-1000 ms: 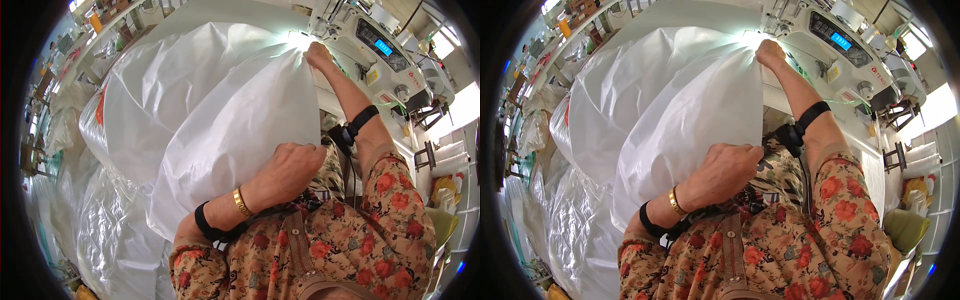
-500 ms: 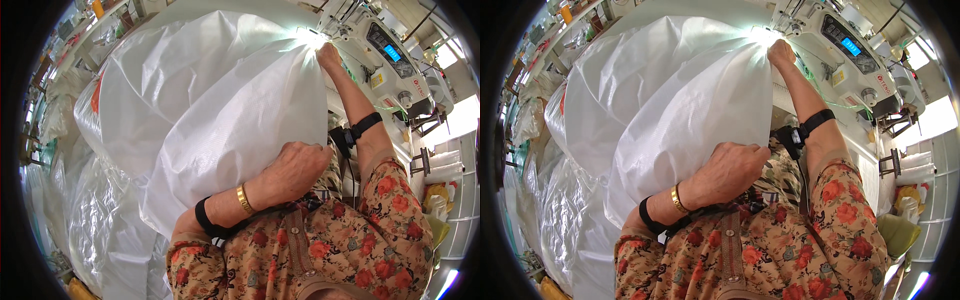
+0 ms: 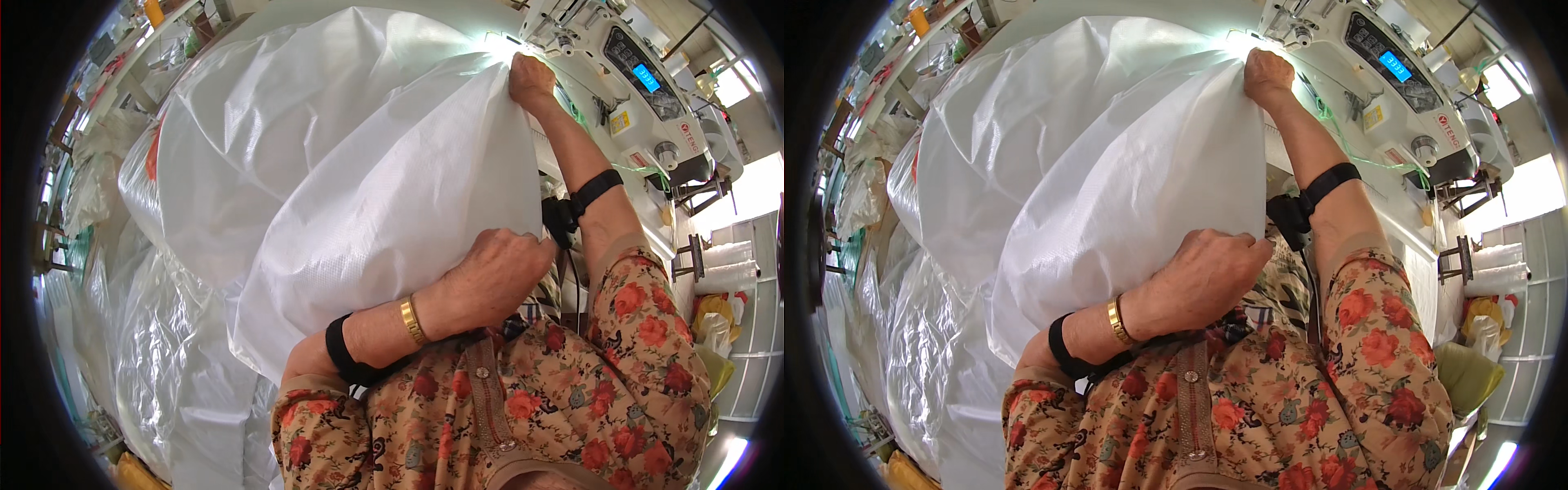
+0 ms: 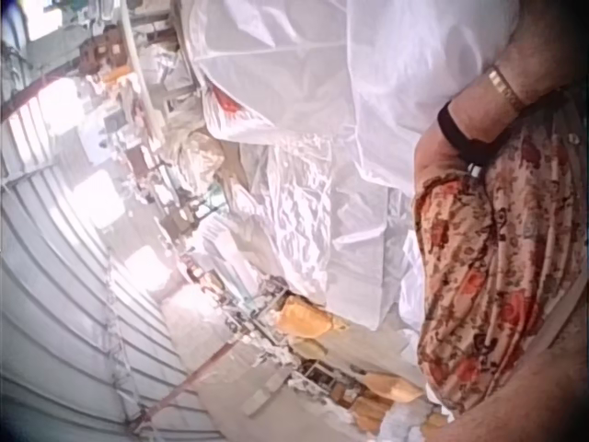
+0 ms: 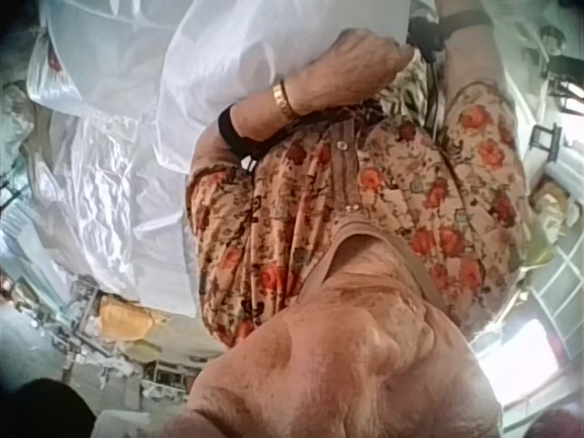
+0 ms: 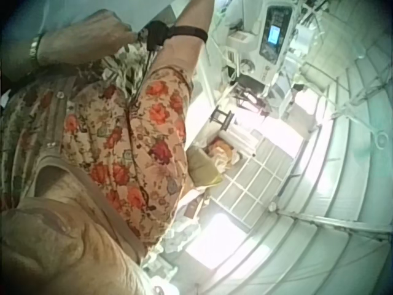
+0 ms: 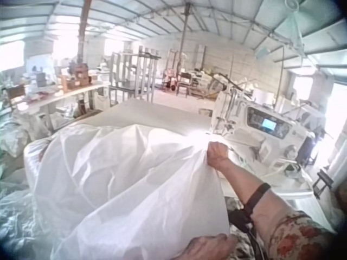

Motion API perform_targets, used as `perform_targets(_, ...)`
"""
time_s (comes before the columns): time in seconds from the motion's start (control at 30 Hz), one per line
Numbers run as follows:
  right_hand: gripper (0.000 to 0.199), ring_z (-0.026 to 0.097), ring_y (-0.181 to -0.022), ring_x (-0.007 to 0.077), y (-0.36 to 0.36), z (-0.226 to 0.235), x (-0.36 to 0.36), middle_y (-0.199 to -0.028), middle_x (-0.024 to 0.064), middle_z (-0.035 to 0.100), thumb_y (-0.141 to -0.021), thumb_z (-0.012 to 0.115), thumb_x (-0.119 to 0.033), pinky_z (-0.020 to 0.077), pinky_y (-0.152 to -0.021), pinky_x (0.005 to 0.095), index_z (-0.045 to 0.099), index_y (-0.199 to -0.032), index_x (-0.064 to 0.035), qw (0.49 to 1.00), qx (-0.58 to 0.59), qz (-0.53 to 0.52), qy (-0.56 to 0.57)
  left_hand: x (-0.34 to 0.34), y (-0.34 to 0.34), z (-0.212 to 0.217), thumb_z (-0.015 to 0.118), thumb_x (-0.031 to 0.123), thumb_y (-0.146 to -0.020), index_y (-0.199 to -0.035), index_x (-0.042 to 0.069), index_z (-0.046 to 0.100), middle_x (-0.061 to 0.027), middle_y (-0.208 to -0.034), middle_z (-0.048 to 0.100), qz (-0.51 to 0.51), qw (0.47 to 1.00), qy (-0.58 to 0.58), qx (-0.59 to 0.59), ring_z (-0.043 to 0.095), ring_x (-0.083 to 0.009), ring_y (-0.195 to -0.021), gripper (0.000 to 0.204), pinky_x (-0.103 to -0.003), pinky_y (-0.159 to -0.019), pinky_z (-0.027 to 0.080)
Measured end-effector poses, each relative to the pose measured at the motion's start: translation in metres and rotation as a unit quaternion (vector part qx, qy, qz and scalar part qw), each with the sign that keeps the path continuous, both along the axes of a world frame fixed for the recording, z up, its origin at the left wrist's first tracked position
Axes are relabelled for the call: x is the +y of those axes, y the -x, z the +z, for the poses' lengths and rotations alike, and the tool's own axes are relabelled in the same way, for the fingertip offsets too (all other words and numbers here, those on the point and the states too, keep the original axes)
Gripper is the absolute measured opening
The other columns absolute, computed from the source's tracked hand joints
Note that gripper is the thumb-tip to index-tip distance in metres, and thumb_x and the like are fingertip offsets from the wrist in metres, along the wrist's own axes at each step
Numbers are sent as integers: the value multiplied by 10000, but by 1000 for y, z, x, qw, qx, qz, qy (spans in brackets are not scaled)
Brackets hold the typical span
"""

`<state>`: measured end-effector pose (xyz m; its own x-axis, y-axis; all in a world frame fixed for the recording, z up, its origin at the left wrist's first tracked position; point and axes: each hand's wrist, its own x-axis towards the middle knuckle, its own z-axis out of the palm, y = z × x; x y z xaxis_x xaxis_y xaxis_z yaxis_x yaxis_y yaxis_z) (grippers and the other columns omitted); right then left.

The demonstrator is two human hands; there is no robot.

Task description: The recorder uses an industrial sewing machine to stitch together layers of white plastic material.

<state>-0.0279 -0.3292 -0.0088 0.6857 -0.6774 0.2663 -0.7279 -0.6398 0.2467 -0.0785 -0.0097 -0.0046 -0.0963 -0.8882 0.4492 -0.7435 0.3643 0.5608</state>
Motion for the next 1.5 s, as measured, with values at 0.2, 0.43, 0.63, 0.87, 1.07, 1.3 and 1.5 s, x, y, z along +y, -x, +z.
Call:
perform_targets(0.2, 148, 683, -849, 327, 4, 8, 10, -889, 190, 684, -769, 573, -35, 545, -707, 404, 630, -902, -4, 997, 39, 62, 30, 1, -1, -18, 557, -4, -757, -827, -10, 514, -153, -734, 595, -5, 999, -15, 30, 622, -366, -698, 82, -445, -625, 500)
perform_targets(0.43, 125, 658, -889, 359, 18, 9, 20, -895, 186, 676, -785, 541, -76, 510, -771, 435, 636, -831, -9, 996, -19, 58, -64, -2, 1, -24, 556, 23, -779, -814, -7, 513, -157, -725, 592, -9, 998, -32, 54, 612, -371, -687, 63, -451, -606, 491)
perform_targets(0.63, 209, 634, -892, 404, 32, -3, 24, -897, 216, 659, -845, 503, -194, 485, -784, 493, 641, -874, -40, 991, -85, 50, -93, -3, 3, -22, 569, 56, -801, -813, 8, 507, -161, -733, 587, -9, 997, -54, 63, 607, -375, -703, 80, -462, -613, 486)
perform_targets(0.87, 161, 661, -901, 340, 19, -1, 27, -880, 172, 684, -823, 508, -91, 471, -805, 430, 658, -835, -34, 994, -26, 27, -98, -7, 2, -25, 577, 60, -799, -817, 11, 504, -165, -733, 583, -8, 997, -54, 60, 603, -382, -708, 90, -465, -620, 483)
perform_targets(1.07, 143, 661, -879, 347, 16, -7, 16, -885, 171, 684, -809, 489, -57, 452, -788, 423, 624, -842, -28, 996, -49, 49, -54, -18, -5, -25, 566, 35, -792, -812, -2, 503, -172, -722, 572, 60, 997, -47, 23, 596, -395, -703, 76, -470, -623, 481)
perform_targets(1.3, 174, 663, -844, 364, 24, -15, 6, -861, 180, 681, -828, 586, -196, 491, -737, 443, 634, -854, -31, 982, -156, 3, -107, -19, 2, -31, 537, 6, -779, -815, -16, 495, -173, -752, 583, 78, 996, -38, -16, 604, -394, -689, 60, -471, -619, 489)
perform_targets(1.5, 158, 676, -811, 341, 32, -11, 24, -827, 172, 681, -809, 598, -174, 524, -674, 424, 653, -834, -28, 978, -185, 13, -97, -18, 4, -21, 539, 1, -772, -826, -16, 503, -169, -754, 584, 75, 996, -37, -13, 612, -386, -689, 67, -458, -619, 498)
